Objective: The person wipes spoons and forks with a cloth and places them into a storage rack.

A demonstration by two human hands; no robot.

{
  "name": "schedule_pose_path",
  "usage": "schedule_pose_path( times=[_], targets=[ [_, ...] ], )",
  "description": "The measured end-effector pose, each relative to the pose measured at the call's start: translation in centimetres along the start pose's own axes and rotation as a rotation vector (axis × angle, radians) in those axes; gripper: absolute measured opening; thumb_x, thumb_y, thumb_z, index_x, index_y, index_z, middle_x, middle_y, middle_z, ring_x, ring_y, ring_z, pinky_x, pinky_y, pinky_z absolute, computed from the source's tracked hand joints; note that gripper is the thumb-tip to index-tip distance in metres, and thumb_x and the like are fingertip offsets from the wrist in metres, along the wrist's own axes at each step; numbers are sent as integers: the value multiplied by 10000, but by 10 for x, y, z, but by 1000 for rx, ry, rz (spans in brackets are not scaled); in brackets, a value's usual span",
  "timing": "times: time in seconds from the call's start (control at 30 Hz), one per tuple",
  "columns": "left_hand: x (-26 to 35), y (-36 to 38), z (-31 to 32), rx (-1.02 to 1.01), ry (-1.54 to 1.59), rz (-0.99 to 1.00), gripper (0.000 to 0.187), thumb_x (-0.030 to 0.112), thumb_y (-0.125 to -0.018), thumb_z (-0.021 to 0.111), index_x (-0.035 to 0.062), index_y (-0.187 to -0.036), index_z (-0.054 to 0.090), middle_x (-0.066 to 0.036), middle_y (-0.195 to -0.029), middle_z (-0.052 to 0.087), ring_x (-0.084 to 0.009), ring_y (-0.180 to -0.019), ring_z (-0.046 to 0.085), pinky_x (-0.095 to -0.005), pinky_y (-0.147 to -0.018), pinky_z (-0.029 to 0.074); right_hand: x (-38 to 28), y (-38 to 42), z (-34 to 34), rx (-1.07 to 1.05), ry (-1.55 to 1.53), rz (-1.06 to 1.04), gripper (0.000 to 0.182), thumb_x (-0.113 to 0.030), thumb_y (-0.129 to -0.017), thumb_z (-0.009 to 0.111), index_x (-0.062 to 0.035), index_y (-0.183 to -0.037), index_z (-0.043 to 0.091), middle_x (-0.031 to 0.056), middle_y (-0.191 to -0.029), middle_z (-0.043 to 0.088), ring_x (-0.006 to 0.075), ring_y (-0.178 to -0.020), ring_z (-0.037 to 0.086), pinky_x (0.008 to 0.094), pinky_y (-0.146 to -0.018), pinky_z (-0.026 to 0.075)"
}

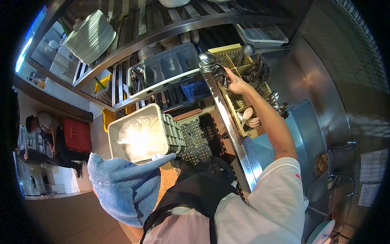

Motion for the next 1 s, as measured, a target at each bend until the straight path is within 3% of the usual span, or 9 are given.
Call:
schedule_pose_path(
  times=[0.17, 0.23, 0.33, 0.43, 0.47, 0.5, 0.6, 0.83, 1.0],
  targets=[
    [3, -3, 8, -30, -28, 41, 533, 297, -782, 469, 14, -1215, 340, -198, -1151, 435, -308, -1045, 445, -342, -892, 343, 10, -1, 3, -67, 276, 47, 837, 28, -601, 590, -84, -1309, 159, 169, -1226, 365, 247, -1148, 340, 287, -938, 272],
    [3, -3, 8, -39, -40, 57, 535, 296, -780, 470, 14, -1215, 340, -199, -1151, 434, -309, -1046, 445, -342, -892, 342, 0, -6, 0, 37, 366, -87, 959, -181, -557, 746, -32, -1284, 138, 218, -1190, 407, 283, -1140, 376, 312, -946, 284],
    [2, -6, 10, -55, -63, 78, 536, 295, -779, 472, 15, -1216, 340, -200, -1152, 433, -310, -1047, 444, -341, -893, 341, 12, -14, -9, 278, 461, 28, 989, -336, -516, 781, -11, -1240, 192, 248, -1127, 453, 329, -1083, 436, 342, -903, 342],
    [2, -6, 11, -70, -89, 97, 538, 294, -777, 474, 15, -1217, 339, -202, -1152, 432, -312, -1049, 442, -341, -894, 340, 9, -13, -11, 436, 504, 93, 851, -356, -530, 777, -21, -1153, 303, 196, -1005, 531, 277, -956, 516, 337, -822, 402],
    [4, -2, 12, -73, -98, 101, 539, 294, -776, 474, 15, -1217, 339, -202, -1152, 432, -312, -1049, 442, -341, -894, 340, 6, -12, -11, 485, 456, 70, 746, -344, -536, 761, -19, -1083, 371, 216, -898, 572, 350, -866, 556, 382, -744, 426],
    [3, -5, 14, -76, -104, 104, 539, 294, -775, 475, 16, -1217, 339, -203, -1153, 432, -312, -1050, 442, -340, -894, 339, 13, -15, -11, 480, 458, 72, 746, -344, -536, 761, -19, -1083, 371, 216, -898, 572, 350, -866, 556, 382, -744, 426],
    [2, -6, 15, -88, -127, 120, 541, 293, -773, 477, 16, -1217, 339, -204, -1153, 431, -314, -1051, 440, -340, -895, 338, 17, -13, -19, 637, 476, 76, 434, -269, -603, 691, -35, -902, 480, 158, -793, 598, 294, -773, 587, 358, -667, 439],
    [4, -1, 19, -109, -174, 164, 545, 290, -769, 482, 17, -1219, 338, -207, -1154, 428, -317, -1055, 438, -339, -897, 336, -4, -6, -12, 613, 299, -157, 368, -105, -628, 664, -30, -925, 461, 117, -793, 580, 228, -725, 569, 311, -674, 428],
    [-2, -12, 19, -120, -208, 212, 549, 289, -766, 485, 18, -1220, 338, -209, -1155, 427, -320, -1057, 436, -338, -898, 334, 8, -1, -30, 709, 125, -107, 446, -242, -677, 711, 19, -924, 447, 59, -758, 585, 140, -690, 557, 244, -652, 432]
  ],
)
Point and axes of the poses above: each hand's wrist, its own y-axis away from the middle knuckle, its own z-axis out of the palm, x = y × z, the point moved 9 cm from there along -y, towards the middle knuckle
